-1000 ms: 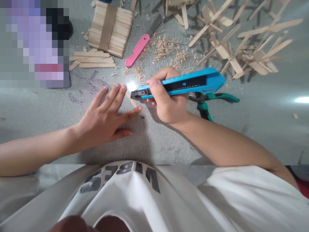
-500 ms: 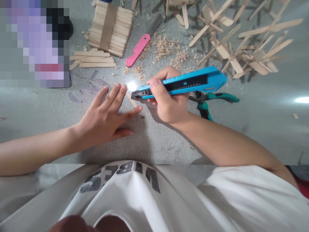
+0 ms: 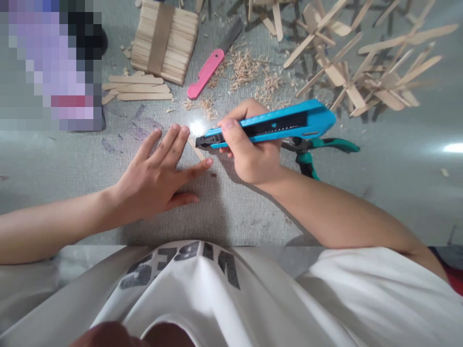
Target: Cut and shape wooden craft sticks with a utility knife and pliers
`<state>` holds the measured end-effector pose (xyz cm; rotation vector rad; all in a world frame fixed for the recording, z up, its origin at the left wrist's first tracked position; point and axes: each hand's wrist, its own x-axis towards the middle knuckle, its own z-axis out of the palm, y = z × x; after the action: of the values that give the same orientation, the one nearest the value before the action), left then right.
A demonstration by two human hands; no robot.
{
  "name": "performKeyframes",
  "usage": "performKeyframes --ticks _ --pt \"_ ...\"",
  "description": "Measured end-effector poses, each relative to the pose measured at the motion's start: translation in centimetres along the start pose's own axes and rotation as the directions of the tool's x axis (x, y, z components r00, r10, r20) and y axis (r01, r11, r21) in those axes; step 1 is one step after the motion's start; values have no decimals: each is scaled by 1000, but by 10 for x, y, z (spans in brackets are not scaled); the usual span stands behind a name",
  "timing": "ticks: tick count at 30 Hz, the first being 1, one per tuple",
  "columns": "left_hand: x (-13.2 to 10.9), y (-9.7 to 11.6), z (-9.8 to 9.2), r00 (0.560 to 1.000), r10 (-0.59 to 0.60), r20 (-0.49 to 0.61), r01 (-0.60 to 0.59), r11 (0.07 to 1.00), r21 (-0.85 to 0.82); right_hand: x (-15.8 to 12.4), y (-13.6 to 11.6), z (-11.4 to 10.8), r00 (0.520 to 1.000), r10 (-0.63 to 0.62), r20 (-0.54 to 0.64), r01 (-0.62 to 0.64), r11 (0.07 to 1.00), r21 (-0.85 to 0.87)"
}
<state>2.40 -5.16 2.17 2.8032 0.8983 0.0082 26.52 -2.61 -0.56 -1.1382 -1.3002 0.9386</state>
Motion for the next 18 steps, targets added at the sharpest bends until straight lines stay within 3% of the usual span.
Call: performKeyframes --ticks 7,18 --pt "0 1 1 1000 -5 -18 5 1000 -13 -2 9 -2 998 58 10 -58 998 14" --pt "0 0 1 1000 2 -19 -2 1000 -9 -9 -1 -9 987 -143 71 156 961 -227"
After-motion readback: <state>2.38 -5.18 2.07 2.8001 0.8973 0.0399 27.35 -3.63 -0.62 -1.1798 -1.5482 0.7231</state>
